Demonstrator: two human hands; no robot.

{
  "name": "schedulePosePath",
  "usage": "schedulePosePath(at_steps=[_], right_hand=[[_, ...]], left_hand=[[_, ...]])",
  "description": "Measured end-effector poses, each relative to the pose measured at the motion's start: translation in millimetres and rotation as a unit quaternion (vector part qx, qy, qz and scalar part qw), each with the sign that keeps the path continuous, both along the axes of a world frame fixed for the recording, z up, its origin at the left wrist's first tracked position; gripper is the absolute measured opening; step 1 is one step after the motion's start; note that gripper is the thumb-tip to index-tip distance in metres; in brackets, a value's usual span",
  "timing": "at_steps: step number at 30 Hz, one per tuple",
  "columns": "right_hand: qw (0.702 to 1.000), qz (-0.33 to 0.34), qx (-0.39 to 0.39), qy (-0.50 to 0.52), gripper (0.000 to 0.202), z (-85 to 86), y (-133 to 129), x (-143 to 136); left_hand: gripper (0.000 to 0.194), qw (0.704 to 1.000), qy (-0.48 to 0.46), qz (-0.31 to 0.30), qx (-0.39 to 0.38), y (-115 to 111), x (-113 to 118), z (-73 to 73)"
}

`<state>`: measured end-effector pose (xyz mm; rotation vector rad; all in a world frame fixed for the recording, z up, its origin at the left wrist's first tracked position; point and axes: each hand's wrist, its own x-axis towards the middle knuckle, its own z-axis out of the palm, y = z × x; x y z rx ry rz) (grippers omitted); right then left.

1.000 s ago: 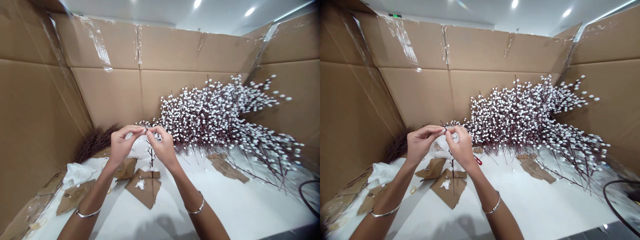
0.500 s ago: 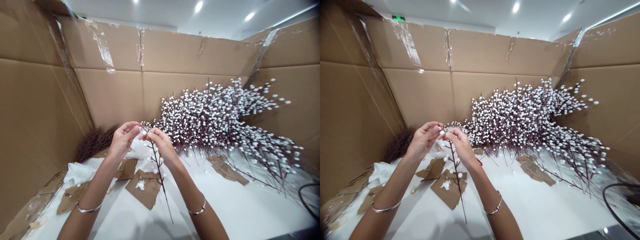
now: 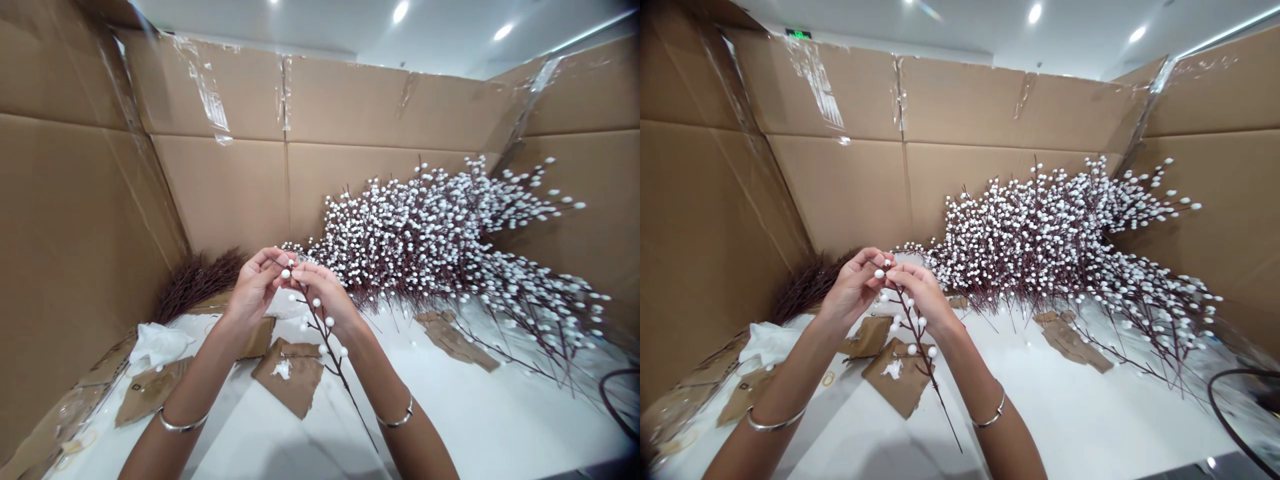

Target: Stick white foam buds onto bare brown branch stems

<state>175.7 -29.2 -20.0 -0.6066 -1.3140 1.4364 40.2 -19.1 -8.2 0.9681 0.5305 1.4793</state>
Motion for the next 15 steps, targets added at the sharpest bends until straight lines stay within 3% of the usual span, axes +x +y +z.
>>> schedulePosePath(at_steps=[15], right_hand=[[1.000, 0.018, -0.012, 0.010, 0.011, 6.3, -5.1, -1.4]], left_hand=[[0.035, 0.995, 0.055, 0.059, 0.067, 1.7, -3.1, -0.4]])
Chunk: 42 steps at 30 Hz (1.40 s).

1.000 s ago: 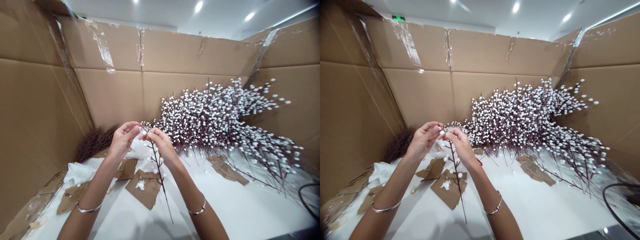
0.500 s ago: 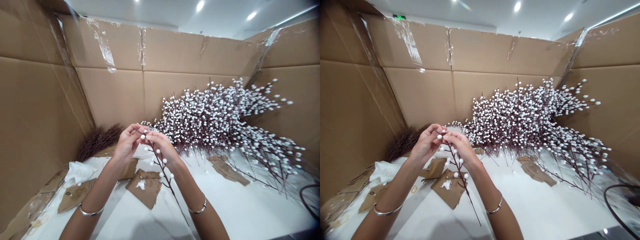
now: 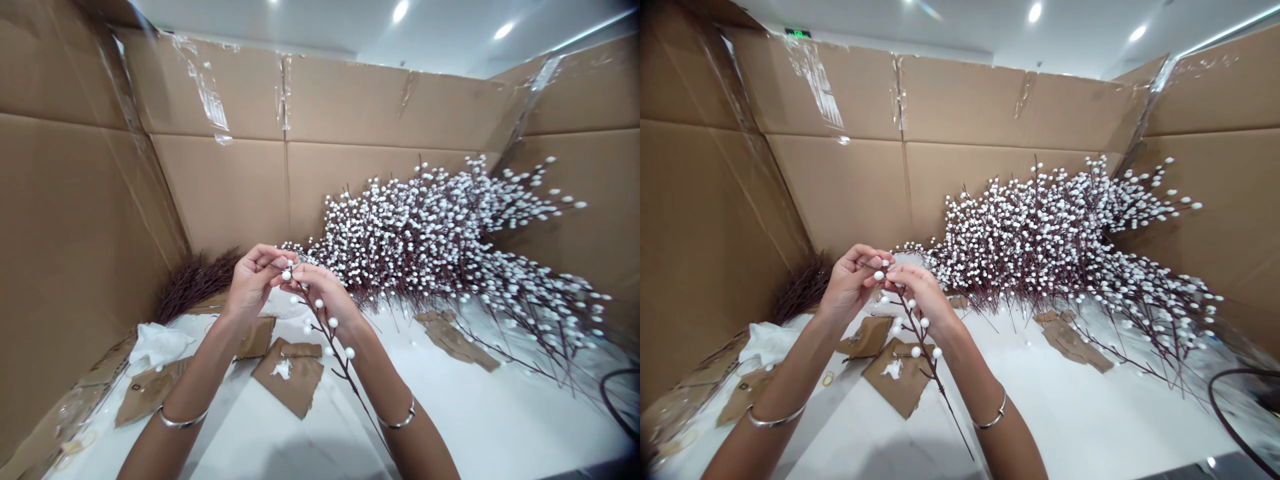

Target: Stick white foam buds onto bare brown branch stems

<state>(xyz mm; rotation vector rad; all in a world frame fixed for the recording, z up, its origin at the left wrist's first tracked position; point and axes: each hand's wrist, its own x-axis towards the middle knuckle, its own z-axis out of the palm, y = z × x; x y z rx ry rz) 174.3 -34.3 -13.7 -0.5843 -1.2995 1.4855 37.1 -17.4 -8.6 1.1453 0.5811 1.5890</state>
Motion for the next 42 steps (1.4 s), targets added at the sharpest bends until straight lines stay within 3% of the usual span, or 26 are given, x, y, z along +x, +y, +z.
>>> schedulePosePath(at_steps=[11, 22, 34, 42], right_hand=[[1.000, 0.004, 0.008, 0.006, 0.010, -1.5, 0.2, 1.4], [0.997, 0.035, -0.038, 0.059, 0.009, 0.1, -0.2, 0.8], [0.996, 0.046, -0.062, 0.048, 0.009, 3.0, -1.8, 1.9], [0.994, 0.081, -0.056, 0.050, 0.012, -0.8, -0.1, 2.3]], left_hand=[[0.034, 1.000, 0.002, -0.009, 0.015, 2.4, -1.0, -1.0], [0.023, 0.998, -0.023, -0.038, 0.037, 2.4, -1.9, -2.4], [0.020, 0.992, 0.070, 0.012, 0.107, 6.8, -12.6, -4.6], [0.016, 0.983, 0.119, 0.014, 0.137, 8.9, -22.0, -4.7]])
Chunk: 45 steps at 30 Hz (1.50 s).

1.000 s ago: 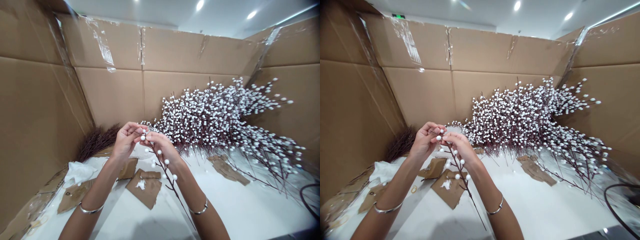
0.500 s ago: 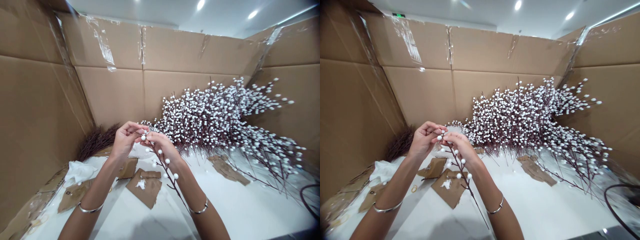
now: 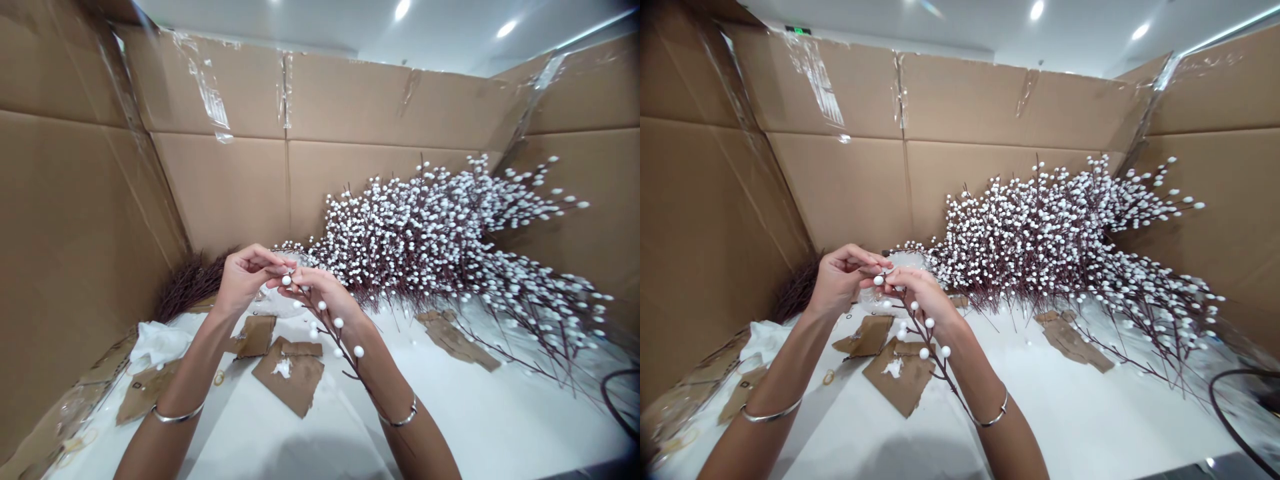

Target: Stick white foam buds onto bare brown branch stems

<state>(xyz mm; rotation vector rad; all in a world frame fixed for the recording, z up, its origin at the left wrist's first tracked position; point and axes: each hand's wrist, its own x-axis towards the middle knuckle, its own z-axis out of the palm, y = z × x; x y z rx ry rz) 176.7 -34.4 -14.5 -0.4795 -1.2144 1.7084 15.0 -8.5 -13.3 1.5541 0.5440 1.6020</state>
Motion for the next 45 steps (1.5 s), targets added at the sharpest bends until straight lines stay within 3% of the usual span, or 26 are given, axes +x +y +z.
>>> schedulePosePath(at_steps=[24, 45], right_hand=[[1.000, 0.005, 0.000, -0.003, 0.006, -2.7, 0.5, -5.8], [1.000, 0.002, 0.001, -0.001, 0.005, -0.9, -2.1, -6.7]], left_hand=[[0.018, 0.999, 0.033, 0.014, 0.025, -8.7, -6.6, 10.2], [0.022, 0.998, 0.046, 0.034, 0.022, -9.2, -9.2, 10.9]])
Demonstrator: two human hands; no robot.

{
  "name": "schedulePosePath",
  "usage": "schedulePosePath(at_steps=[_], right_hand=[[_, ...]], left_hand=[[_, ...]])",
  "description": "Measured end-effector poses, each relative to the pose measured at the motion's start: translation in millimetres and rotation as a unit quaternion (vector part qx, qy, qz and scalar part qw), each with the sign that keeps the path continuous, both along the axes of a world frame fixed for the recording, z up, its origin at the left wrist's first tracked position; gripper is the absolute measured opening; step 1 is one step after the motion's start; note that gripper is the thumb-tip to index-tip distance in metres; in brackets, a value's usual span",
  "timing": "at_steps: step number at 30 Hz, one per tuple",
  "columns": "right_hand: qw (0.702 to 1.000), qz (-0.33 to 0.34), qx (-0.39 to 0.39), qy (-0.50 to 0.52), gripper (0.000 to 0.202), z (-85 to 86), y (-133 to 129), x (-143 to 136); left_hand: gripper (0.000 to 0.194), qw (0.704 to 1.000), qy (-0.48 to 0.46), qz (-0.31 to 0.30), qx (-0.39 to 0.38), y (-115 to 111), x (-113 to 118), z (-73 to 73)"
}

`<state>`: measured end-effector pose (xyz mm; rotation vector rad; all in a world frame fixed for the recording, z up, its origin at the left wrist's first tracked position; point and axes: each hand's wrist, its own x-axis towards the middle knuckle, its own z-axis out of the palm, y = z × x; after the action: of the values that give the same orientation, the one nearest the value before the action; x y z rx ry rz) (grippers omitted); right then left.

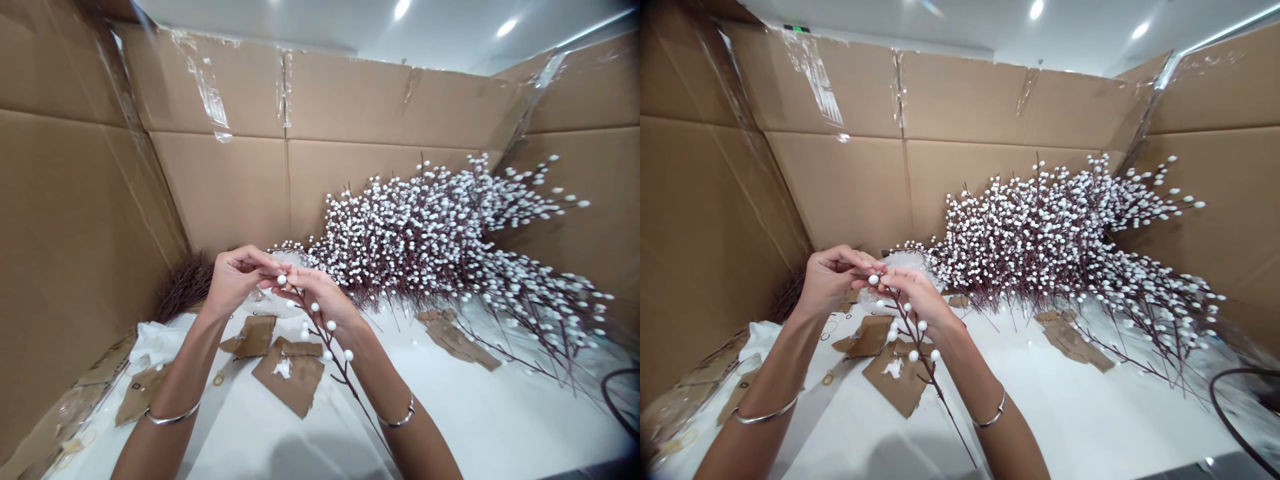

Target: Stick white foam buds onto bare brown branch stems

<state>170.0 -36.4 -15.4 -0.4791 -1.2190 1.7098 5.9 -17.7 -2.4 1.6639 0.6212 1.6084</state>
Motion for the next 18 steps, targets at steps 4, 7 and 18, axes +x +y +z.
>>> schedulePosePath(at_steps=[4, 7, 18], right_hand=[[1.000, -0.003, 0.008, -0.006, 0.005, 0.0, 0.3, -0.6], [1.000, -0.003, 0.014, -0.007, 0.007, -1.2, 0.8, -1.0], [1.000, -0.004, 0.023, -0.020, 0.010, -3.8, 1.2, 0.0]], left_hand=[[0.023, 1.000, 0.001, 0.004, -0.005, 0.7, -0.6, -0.6], [0.022, 1.000, 0.000, 0.009, -0.008, 2.2, -0.8, -1.9], [0.020, 1.000, -0.002, 0.009, -0.010, 1.7, -1.4, -2.8]])
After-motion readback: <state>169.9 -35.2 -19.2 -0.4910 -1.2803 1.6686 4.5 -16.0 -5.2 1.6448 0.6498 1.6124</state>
